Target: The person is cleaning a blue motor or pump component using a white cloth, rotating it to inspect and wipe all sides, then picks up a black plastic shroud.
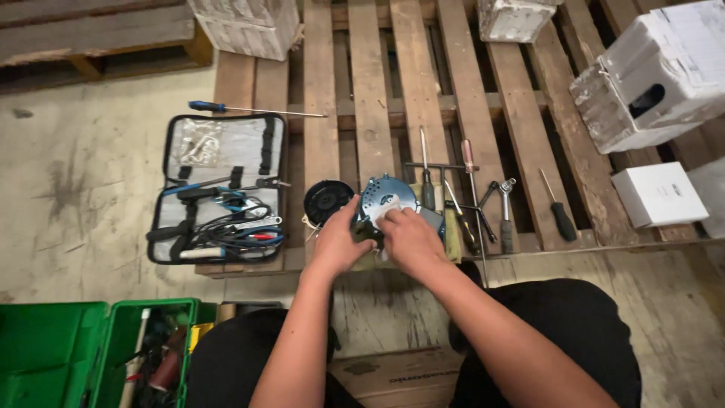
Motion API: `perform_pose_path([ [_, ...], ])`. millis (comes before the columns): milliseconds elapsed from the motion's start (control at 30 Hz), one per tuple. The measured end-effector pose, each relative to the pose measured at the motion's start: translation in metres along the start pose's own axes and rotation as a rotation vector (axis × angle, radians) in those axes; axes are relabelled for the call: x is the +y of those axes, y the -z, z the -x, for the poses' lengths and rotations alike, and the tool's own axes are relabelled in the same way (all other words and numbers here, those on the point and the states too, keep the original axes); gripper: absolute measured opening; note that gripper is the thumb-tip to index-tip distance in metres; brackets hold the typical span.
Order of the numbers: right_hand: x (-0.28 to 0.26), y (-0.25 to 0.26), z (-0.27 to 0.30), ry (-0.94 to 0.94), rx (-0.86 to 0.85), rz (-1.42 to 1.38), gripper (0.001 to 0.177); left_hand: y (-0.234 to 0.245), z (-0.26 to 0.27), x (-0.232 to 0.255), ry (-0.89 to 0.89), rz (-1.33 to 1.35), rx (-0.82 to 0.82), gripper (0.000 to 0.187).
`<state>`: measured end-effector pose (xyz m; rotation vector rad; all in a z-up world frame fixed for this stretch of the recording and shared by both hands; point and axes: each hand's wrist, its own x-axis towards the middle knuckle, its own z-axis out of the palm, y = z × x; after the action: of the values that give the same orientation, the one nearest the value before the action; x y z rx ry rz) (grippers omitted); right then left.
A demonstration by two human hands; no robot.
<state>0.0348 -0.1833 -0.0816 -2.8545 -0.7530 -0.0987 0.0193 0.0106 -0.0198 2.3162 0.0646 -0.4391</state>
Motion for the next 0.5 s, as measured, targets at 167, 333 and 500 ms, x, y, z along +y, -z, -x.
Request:
perform_pose_path([
  [167, -0.005, -0.007, -0.013, -0.068, 0.026, 0.026, 0.027, 0.031, 0.043, 0.008, 0.025, -0.07, -0.017, 0.094],
  [333, 0.0, 0.009, 0.006, -0.1, -0.022, -0.148, 0.025, 0.057, 0.087, 0.001, -0.01, -0.355, -0.179, 0.081],
  [500, -0.005, -0.004, -0.012, -0.07, 0.021, 0.019, 0.025, 0.07, 0.11, 0.026, -0.04, -0.349, -0.167, 0.072],
])
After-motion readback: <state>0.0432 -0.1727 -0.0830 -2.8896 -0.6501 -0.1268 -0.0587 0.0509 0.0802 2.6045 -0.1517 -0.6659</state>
